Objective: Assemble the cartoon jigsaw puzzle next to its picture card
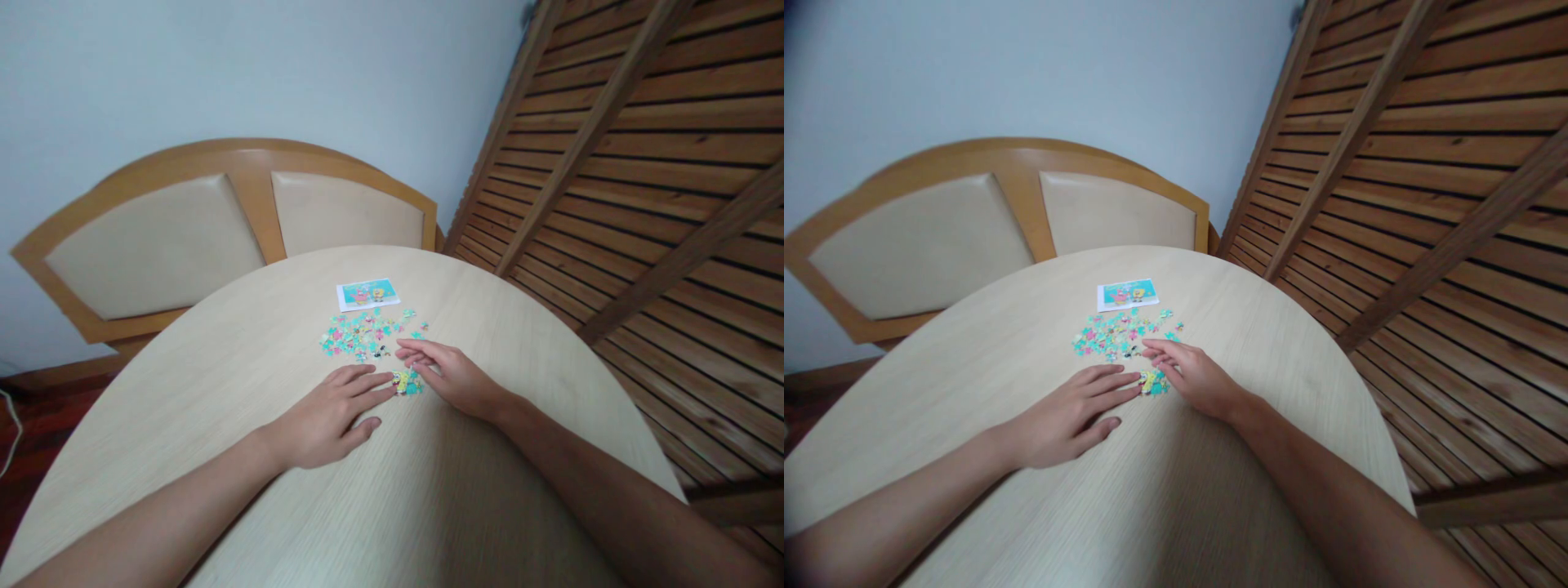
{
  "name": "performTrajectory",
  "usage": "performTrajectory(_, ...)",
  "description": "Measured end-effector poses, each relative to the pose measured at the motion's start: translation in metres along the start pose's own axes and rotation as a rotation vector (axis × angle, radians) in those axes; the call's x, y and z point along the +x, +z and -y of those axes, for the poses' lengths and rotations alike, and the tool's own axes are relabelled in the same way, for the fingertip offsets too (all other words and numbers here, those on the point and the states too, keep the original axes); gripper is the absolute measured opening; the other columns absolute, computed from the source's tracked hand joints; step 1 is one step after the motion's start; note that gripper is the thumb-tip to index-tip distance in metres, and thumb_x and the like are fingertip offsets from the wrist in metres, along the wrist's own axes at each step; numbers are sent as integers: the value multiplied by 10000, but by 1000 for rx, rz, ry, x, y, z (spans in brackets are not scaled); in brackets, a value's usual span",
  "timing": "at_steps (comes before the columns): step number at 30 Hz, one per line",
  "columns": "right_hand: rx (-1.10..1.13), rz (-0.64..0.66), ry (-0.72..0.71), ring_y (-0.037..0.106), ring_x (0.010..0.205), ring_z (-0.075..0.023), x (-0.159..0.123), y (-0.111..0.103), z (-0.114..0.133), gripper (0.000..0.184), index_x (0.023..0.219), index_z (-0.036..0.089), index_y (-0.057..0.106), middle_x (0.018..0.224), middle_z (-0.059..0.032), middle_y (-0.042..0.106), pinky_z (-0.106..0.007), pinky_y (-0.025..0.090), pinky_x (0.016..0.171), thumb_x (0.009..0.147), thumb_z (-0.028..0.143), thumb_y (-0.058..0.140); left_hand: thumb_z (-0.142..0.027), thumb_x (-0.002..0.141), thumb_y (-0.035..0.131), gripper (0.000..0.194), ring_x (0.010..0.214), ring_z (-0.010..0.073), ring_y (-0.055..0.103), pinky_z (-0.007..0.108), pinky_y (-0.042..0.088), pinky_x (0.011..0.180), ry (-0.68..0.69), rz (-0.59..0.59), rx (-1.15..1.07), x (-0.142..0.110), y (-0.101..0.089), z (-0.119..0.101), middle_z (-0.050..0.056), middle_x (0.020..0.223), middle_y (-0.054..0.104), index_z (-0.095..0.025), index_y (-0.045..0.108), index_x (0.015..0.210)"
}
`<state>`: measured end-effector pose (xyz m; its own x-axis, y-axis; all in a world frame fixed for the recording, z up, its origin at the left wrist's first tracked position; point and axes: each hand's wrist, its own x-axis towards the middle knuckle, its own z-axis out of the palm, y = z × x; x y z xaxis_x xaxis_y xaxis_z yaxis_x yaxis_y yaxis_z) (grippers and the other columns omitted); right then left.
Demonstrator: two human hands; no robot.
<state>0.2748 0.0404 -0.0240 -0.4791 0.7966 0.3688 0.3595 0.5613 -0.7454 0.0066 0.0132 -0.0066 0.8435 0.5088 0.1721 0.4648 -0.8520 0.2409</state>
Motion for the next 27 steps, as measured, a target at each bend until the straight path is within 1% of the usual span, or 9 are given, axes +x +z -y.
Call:
performTrajectory(7, 21, -2, 17, 718, 1056, -186, -2, -2, 0, 475, 1450, 203, 538, 1257, -103, 723, -388, 598, 958, 979, 186, 477, -302, 1023, 502, 510, 1432, 313, 407, 528, 367, 1172, -1, 1, 13, 0, 1, 1, 39, 1579, 462, -260, 435, 1527)
performTrajectory(17, -38, 49, 31, 713, 1131, -208, -2, -3, 5, 523, 1496, 238, 496, 1348, -82, 686, -435, 573, 1026, 981, 153, 458, -306, 1024, 496, 514, 1425, 318, 419, 537, 375, 1164, 3, -15, -8, 0, 1, 1, 44, 1571, 472, -278, 428, 1532)
performTrajectory(21, -74, 62, 14, 701, 1161, -208, -2, -3, 5, 542, 1508, 239, 482, 1349, -77, 685, -428, 562, 1045, 977, 135, 448, -302, 1023, 498, 515, 1428, 319, 415, 536, 372, 1165, 3, -11, -8, 0, 1, 1, 45, 1569, 474, -272, 428, 1532)
performTrajectory(27, -82, 84, -6, 700, 1148, -196, -3, -2, 3, 607, 1533, 236, 435, 1351, -83, 684, -409, 581, 1005, 942, 106, 479, -306, 1030, 488, 511, 1429, 315, 411, 533, 363, 1170, 7, -10, -1, -1, 1, 1, 44, 1576, 465, -269, 422, 1536)
